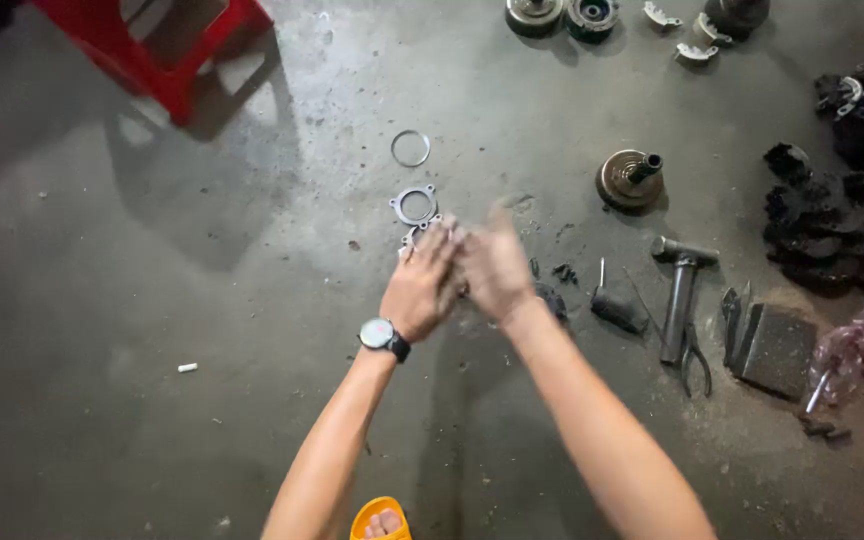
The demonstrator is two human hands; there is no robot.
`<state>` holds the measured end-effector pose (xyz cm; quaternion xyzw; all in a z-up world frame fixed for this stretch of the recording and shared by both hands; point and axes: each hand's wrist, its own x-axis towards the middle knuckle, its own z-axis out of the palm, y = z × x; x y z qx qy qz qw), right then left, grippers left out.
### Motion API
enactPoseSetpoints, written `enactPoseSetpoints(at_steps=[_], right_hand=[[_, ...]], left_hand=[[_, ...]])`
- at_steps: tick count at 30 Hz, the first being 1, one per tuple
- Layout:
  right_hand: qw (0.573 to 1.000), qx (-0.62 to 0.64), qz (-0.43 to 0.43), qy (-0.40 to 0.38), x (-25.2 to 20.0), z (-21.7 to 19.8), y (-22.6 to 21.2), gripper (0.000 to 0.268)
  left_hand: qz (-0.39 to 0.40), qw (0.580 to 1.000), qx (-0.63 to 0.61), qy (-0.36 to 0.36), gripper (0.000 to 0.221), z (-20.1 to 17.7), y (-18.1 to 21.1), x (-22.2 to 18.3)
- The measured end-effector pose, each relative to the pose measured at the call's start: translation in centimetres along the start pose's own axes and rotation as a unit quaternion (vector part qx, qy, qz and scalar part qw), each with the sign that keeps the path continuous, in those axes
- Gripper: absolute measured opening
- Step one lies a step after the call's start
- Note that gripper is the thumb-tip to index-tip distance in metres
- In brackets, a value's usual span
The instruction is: The person sits on a workshop floor and assembles a motorcycle clutch assembly, fitting brake shoes and springs onto a hub. They use a small pry tool to seat components, wipe a gasket with a cloth, and reposition the assembly while pressing parts into place by hand.
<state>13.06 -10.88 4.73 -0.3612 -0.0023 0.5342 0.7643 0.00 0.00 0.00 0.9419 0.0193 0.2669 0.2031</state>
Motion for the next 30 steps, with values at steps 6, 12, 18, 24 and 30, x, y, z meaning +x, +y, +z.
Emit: enactPoseSetpoints(at_steps=[6, 12, 18, 24, 30], right_hand=[[0.947, -0.210, -0.219, 0.106, -2.5, -1.6, -10.8, 0.050], [0.724, -0.616, -0.093, 0.295, -0.2, -8.0, -3.3, 0.028], [0.677, -0.683, -0.139, 0.236, 6.5, -10.6, 7.0, 0.039], [0.597, -0.760, -0.123, 0.225, 11.3, -12.8, 5.9, 0.054], [0.666, -0.678, -0.220, 0.219, 11.8, -12.7, 1.3, 0.042]], left_hand=[[-0.230, 0.965, 0.050, -0.118, 0.056, 5.9, -7.5, -9.6], [-0.277, 0.945, 0.069, -0.161, 0.061, 5.8, -6.3, -12.8], [-0.366, 0.839, 0.060, -0.399, 0.134, 2.4, -5.1, -10.8], [-0.380, 0.827, 0.070, -0.410, 0.137, 4.4, -5.9, -11.2], [-0.404, 0.810, 0.021, -0.424, 0.142, 4.8, -6.4, -11.6]])
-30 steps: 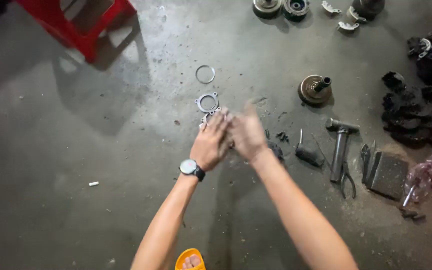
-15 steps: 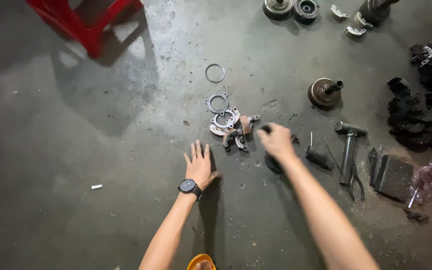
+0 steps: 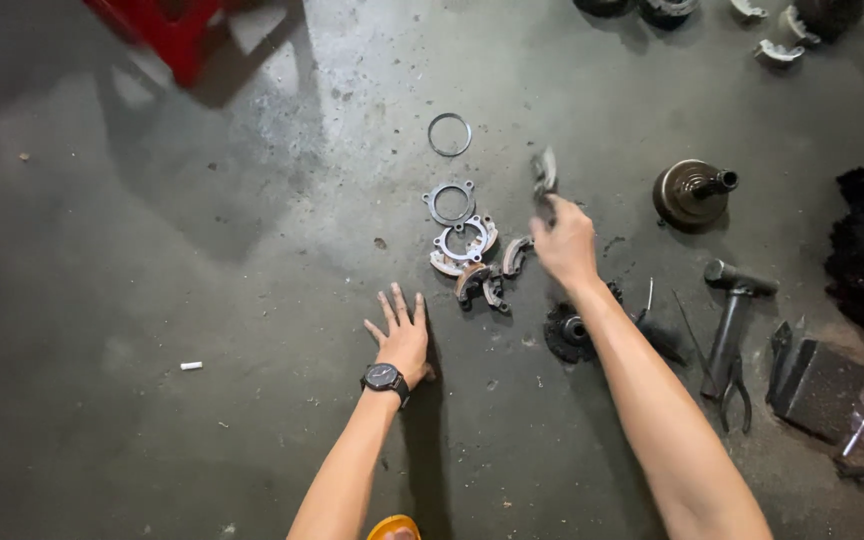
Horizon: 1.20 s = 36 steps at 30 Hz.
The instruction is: The person sits on a workshop floor and assembles a motorcycle clutch assembly, fitting brake shoes and springs onto a hub. They use a small pry tool to seat components, wipe a gasket with a cloth, and reposition the assembly while pressing parts into place by hand.
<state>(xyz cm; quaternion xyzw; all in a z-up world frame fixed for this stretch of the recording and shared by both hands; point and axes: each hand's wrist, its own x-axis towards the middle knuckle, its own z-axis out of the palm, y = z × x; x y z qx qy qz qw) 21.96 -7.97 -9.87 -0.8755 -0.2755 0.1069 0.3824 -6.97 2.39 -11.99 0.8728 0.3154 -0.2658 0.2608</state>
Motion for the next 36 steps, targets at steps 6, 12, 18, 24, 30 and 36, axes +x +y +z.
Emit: enactPoseSetpoints(at_steps=[6, 12, 18, 24, 30, 36], right_hand=[[0.940, -0.193, -0.226, -0.166, -1.7, 0.8, -0.1, 0.054], [0.895, -0.318, -0.134, -0.284, -0.8, -2.1, 2.0, 0.028], [0.972, -0.077, 0.001, -0.221, -4.9, -14.6, 2.5, 0.039], [0.989, -0.032, 0.038, -0.137, -20.9, -16.5, 8.0, 0.033], [0.966, -0.086, -0.241, -0.048, -30.9, -13.9, 10.5, 0.040], [0.984, -0.156, 0.000, -0.081, -30.1, -11.4, 10.0, 0.050]], left_hand=[[0.004, 1.000, 0.018, -0.003, 0.140, -1.6, 0.9, -0.6], [0.018, 0.999, 0.032, 0.016, 0.142, -0.3, 0.2, 0.3], [0.004, 0.999, 0.034, 0.031, 0.148, -0.4, 0.9, -1.7], [0.028, 0.970, 0.005, 0.241, 0.087, 3.9, 6.5, -4.4], [0.315, 0.913, -0.034, 0.257, 0.052, 7.1, 15.2, -3.2], [0.348, 0.882, 0.117, 0.297, 0.048, 10.1, 17.5, 0.3]])
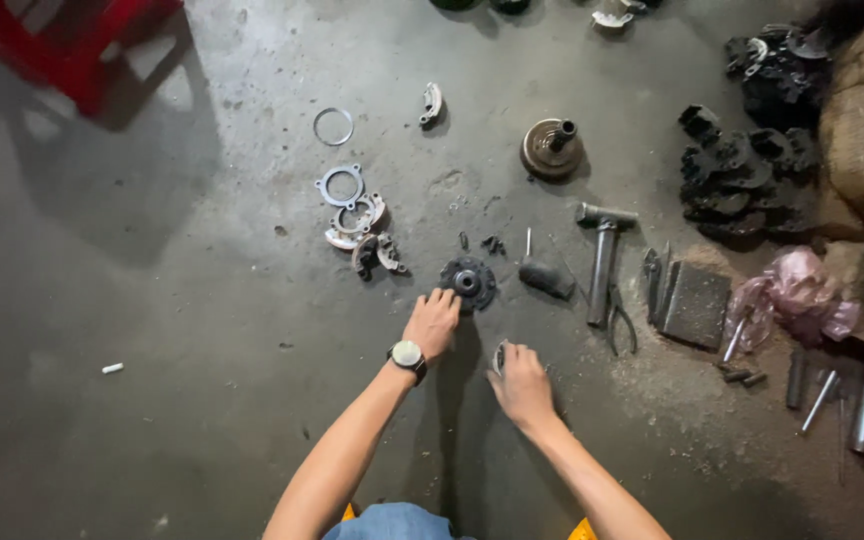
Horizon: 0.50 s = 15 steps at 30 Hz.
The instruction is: The person sits on a workshop floor and assembles a motorcycle clutch assembly, fitting brake shoes and springs onto a hub. They use a small pry tool to seat components, wipe a gasket with a cloth, and reposition the assembly while pressing parts into place by hand.
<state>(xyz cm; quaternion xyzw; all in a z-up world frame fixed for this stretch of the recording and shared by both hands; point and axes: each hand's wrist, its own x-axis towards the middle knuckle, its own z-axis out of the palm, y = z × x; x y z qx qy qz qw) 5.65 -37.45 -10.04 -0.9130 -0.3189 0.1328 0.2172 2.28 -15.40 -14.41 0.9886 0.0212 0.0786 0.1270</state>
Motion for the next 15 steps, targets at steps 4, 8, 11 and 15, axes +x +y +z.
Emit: enactPoseSetpoints(at_steps=[4, 8, 11, 15], right_hand=[[0.992, 0.099, -0.049, 0.059, 2.2, 1.0, -0.3, 0.056], [0.986, 0.121, -0.064, 0.094, 5.7, -0.8, -2.4, 0.055], [0.991, 0.078, -0.075, 0.074, 7.1, -0.5, -2.0, 0.056], [0.996, 0.037, -0.080, 0.034, 7.5, -0.5, -2.0, 0.058]], left_hand=[[-0.024, 0.995, 0.016, -0.096, 0.022, 0.1, -1.2, -1.5], [-0.032, 0.999, -0.006, -0.026, 0.023, -0.5, -2.2, -3.0], [-0.033, 0.999, -0.018, -0.021, 0.020, -0.4, -2.3, -2.8], [-0.048, 0.998, -0.034, -0.038, 0.015, -0.1, -2.3, -2.8]])
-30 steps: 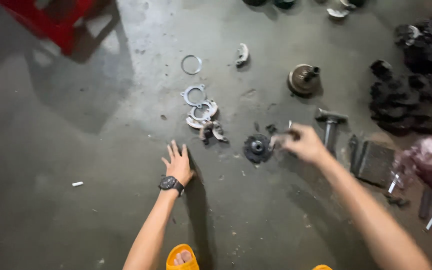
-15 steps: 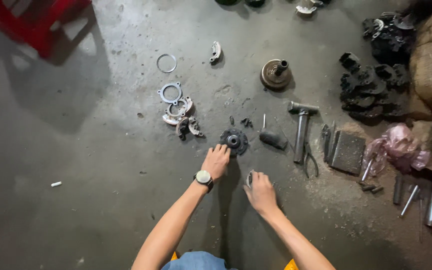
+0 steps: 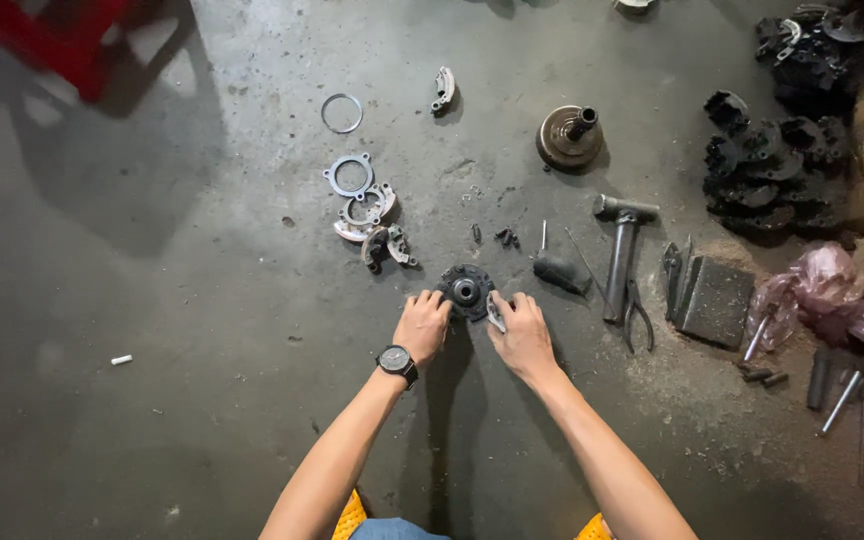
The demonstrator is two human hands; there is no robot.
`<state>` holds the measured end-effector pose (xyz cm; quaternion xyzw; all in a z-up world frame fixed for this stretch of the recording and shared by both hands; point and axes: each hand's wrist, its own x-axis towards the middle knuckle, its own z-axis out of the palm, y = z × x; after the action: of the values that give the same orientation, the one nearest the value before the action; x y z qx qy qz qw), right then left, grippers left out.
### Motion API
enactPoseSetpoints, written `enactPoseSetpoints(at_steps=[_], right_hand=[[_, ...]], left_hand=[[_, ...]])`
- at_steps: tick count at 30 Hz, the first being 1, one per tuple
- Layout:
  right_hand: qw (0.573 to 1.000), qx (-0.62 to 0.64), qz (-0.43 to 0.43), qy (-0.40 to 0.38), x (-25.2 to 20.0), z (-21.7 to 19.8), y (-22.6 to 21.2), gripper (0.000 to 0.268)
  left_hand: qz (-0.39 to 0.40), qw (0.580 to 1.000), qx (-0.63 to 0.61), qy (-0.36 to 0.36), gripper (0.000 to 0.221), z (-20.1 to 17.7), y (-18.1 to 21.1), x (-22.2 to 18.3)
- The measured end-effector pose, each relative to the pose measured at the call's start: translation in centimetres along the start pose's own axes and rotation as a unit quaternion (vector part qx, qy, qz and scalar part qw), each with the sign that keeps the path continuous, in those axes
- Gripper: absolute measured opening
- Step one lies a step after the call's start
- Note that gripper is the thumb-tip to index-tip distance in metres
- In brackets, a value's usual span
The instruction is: The person sits on a workshop floor and assembles a motorcycle clutch assembly, fitting brake shoes and springs onto a hub. They use a small pry tool to seat components, wipe a gasket with a cloth, and reposition the assembly while pressing parts into place by hand.
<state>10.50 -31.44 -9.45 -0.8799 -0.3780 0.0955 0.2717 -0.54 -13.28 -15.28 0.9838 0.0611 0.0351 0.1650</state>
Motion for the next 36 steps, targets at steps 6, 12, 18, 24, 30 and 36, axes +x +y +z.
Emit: enactPoseSetpoints(at_steps=[6, 12, 18, 24, 30, 36], right_hand=[[1.000, 0.005, 0.010, -0.019, -0.2, 1.4, 0.4, 0.056], [0.995, -0.001, -0.084, -0.056, -0.5, -1.2, -4.2, 0.055], [0.981, 0.190, 0.027, 0.031, -1.2, -0.7, -3.9, 0.033], [0.955, 0.272, 0.112, 0.018, -1.4, 1.3, -4.3, 0.021], [0.949, 0.287, 0.126, -0.025, -1.6, 2.4, -5.1, 0.017], [0.944, 0.302, 0.133, -0.026, -1.8, 2.4, -4.8, 0.016]], left_hand=[[-0.013, 1.000, -0.011, 0.019, 0.012, 0.4, -0.7, 0.4], [-0.048, 0.988, 0.035, 0.144, 0.039, -4.8, -4.0, 2.8], [-0.182, 0.956, -0.052, 0.223, 0.027, -8.9, -14.2, 4.4], [-0.147, 0.972, -0.076, 0.166, 0.026, -8.0, -17.7, 2.2], [-0.162, 0.981, -0.009, 0.107, 0.052, -8.3, -14.1, 1.0], [-0.146, 0.988, 0.019, 0.055, 0.046, -4.4, -16.1, 0.2]])
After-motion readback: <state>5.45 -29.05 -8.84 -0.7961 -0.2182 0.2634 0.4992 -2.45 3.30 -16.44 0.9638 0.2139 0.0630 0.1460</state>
